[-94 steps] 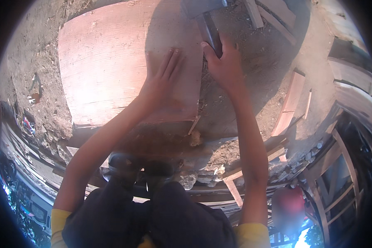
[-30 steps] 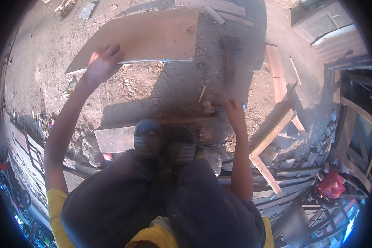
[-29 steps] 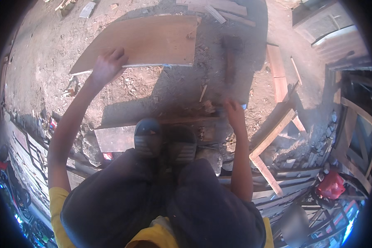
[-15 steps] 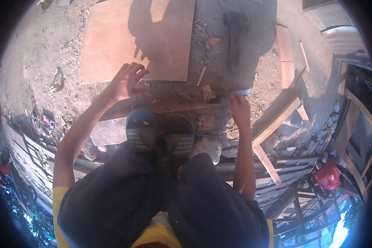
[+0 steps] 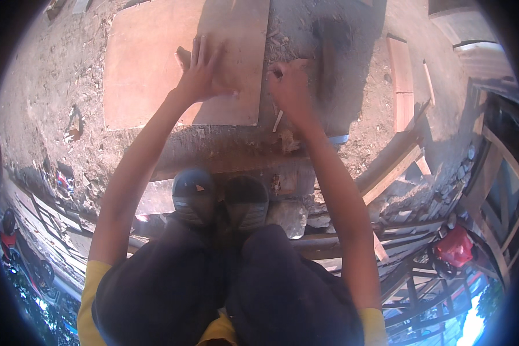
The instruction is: The person uses a hammer to drive nails into wooden pieces, assembling a rectangular frame. They repeatedly adjust the wood, tap the nails, and reposition the frame on a cluttered outdoor work surface.
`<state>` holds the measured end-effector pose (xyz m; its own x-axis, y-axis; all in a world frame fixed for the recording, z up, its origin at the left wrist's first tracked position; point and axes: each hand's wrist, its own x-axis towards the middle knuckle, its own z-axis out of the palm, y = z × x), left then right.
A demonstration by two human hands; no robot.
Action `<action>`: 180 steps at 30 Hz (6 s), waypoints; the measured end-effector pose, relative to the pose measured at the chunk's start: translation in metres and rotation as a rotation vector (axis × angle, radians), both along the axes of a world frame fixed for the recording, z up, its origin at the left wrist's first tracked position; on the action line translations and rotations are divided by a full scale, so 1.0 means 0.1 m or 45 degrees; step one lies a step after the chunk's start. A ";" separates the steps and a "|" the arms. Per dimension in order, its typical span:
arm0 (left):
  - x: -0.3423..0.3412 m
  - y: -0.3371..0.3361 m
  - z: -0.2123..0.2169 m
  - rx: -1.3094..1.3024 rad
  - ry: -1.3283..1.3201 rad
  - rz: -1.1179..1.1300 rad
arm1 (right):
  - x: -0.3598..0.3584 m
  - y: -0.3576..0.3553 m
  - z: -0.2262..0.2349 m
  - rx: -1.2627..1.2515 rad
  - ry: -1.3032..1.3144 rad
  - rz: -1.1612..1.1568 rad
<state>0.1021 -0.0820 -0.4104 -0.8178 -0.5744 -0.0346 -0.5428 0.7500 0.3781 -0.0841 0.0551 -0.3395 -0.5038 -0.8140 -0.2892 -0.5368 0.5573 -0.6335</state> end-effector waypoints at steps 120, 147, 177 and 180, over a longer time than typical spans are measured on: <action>-0.12 -0.05 0.13 0.142 -0.324 0.072 | -0.16 -0.49 -0.19 -0.196 0.403 0.547; -0.11 -0.05 0.04 0.128 -0.303 0.046 | 0.54 0.44 -0.15 0.314 0.225 0.805; -0.11 -0.05 0.08 0.104 -0.337 0.038 | 0.21 0.91 -0.31 0.112 0.032 0.133; -0.14 -0.04 0.07 0.098 -0.325 0.045 | -0.25 0.98 -0.40 0.173 0.002 -0.044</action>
